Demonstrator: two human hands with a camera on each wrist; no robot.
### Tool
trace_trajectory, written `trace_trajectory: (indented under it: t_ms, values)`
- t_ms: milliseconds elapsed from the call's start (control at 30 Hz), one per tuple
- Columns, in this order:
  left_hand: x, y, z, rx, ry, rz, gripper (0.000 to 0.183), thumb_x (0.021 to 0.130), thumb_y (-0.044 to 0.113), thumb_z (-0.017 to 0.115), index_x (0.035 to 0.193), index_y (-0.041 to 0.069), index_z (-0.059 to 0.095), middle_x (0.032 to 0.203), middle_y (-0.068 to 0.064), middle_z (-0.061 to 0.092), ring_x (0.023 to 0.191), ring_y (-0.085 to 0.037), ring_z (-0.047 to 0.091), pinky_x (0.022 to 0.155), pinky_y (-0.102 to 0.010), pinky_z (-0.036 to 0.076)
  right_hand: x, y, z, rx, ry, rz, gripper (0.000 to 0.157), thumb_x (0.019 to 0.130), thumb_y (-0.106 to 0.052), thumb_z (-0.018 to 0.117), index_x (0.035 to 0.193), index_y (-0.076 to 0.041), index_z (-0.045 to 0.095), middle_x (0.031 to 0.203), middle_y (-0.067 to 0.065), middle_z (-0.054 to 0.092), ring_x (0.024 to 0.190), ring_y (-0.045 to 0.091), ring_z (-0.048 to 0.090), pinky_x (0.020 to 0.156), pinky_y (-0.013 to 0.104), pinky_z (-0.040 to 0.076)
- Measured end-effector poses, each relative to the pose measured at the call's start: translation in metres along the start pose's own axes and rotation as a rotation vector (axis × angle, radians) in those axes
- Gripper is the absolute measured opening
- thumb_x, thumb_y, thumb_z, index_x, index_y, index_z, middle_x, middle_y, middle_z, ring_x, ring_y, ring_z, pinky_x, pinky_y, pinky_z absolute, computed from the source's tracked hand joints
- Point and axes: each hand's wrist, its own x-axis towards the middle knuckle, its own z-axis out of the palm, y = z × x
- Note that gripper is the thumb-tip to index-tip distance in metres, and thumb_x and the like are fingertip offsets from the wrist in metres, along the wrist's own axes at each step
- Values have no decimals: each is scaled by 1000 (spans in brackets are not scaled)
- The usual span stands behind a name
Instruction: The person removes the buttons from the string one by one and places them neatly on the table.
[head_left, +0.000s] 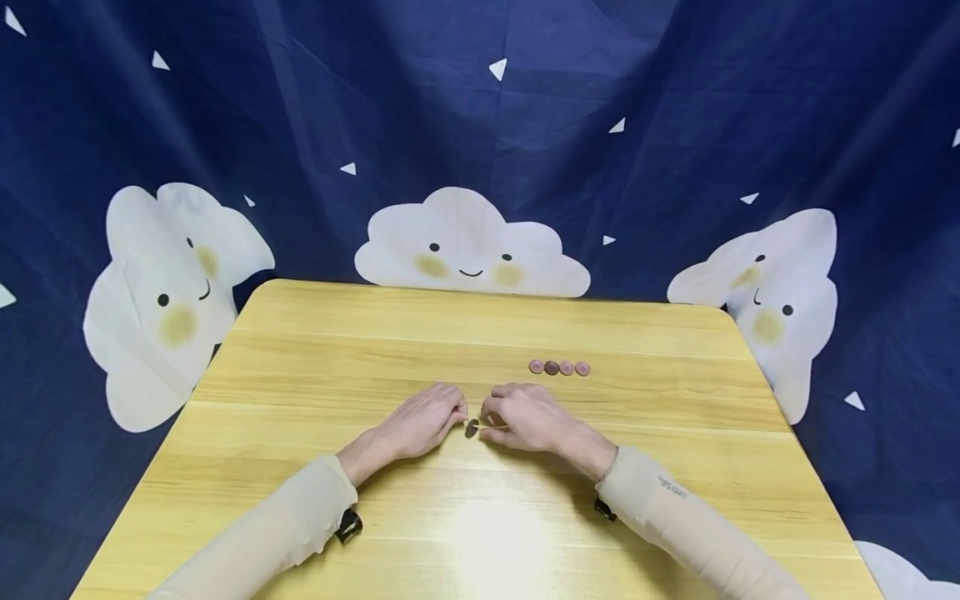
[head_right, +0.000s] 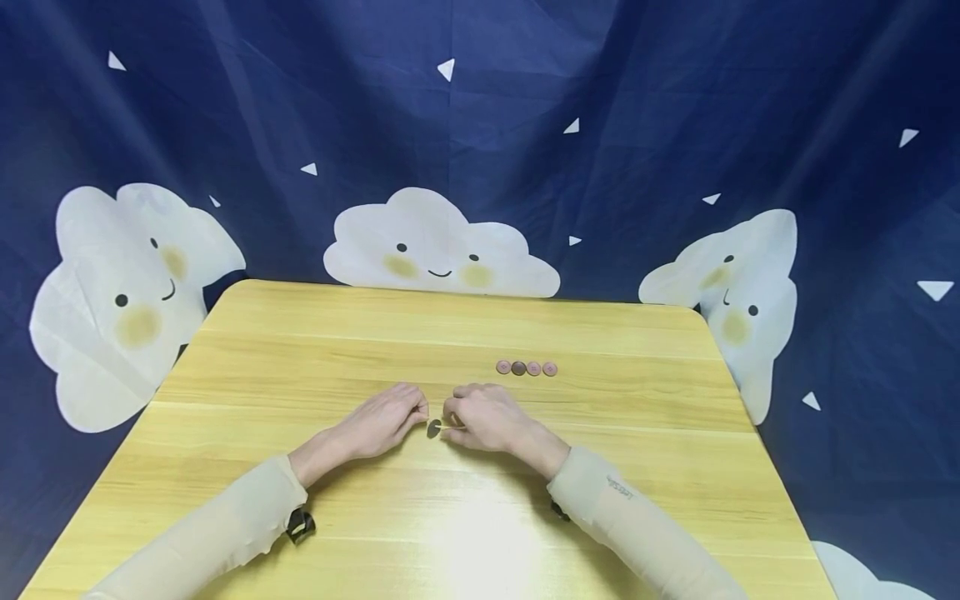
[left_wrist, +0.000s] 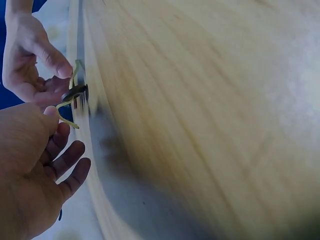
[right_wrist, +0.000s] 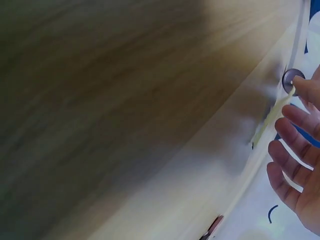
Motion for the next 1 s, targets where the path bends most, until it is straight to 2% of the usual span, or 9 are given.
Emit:
trace_trajectory:
  t_ms: [400,700,1000]
  values:
    - [-2,0,-1,2,30,34,12,108,20,57,97,16,60,96,5,61,95,-12,56,91,-35,53,9,-13,4,-78,20,40,33,92,-56,75,96,-23,75,80,-10,59,68,5,50,58,19,39]
    - [-4,-2,-1,-6,30,26,11,108,20,57,97,17,60,95,6,60,94,-12,55,90,-35,53,15,-20,12,-109,44,72,35,91,-61,73,88,-27,73,73,-11,55,65,6,46,52,20,34]
    - [-5,-4,0,-6,42,32,11,107,19,58,97,17,60,95,6,61,95,-12,57,91,-35,53,15,-21,14,-131,52,83,31,93,-54,72,90,-24,73,73,-11,55,64,6,44,52,20,32]
